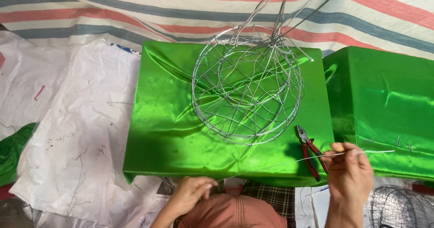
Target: Shaping and securing a wire frame for a lantern base using pliers and thin wire.
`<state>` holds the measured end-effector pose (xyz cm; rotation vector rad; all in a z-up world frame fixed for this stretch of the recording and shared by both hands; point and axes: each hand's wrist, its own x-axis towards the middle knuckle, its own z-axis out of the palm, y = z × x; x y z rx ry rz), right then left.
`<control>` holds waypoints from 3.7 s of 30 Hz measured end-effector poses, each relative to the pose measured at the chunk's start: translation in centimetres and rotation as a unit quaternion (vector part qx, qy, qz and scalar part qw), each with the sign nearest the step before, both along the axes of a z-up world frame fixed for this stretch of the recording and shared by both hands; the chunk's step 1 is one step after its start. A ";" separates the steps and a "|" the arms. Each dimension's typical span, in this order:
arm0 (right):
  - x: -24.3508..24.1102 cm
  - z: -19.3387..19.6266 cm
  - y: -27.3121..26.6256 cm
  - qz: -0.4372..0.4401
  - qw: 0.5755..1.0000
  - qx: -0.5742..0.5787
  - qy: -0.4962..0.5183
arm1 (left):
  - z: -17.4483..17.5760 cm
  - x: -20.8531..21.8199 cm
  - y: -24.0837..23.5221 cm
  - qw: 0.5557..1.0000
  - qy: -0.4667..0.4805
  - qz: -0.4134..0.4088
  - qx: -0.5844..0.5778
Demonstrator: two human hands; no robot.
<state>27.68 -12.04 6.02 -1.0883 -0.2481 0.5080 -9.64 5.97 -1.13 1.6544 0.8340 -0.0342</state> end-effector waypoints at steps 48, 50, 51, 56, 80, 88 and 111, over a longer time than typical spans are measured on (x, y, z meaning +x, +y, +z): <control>5.4 -3.9 2.5 -0.007 0.992 0.102 0.070 | 3.6 0.2 5.0 0.871 -0.263 0.403 -0.099; 4.7 -2.5 2.6 -0.024 0.996 0.081 0.038 | 6.0 0.6 5.3 0.889 -0.254 0.377 -0.049; 4.2 -1.8 2.6 -0.035 0.998 0.057 0.007 | 7.1 0.6 5.3 0.902 -0.243 0.356 0.001; 1.6 -0.8 1.9 -0.161 0.823 -0.284 -0.465 | 10.2 0.8 5.2 0.904 -0.311 0.292 0.035; -4.8 -1.8 1.9 0.054 0.860 -0.261 -0.435 | 16.6 4.0 1.8 0.850 -0.367 0.092 0.366; -4.3 -3.5 0.7 0.082 0.922 -0.203 -0.319 | 11.9 4.8 0.5 0.903 -0.323 0.136 0.249; -4.6 -4.8 0.4 0.085 0.959 -0.148 -0.227 | 6.8 5.7 1.0 0.909 -0.299 0.163 0.240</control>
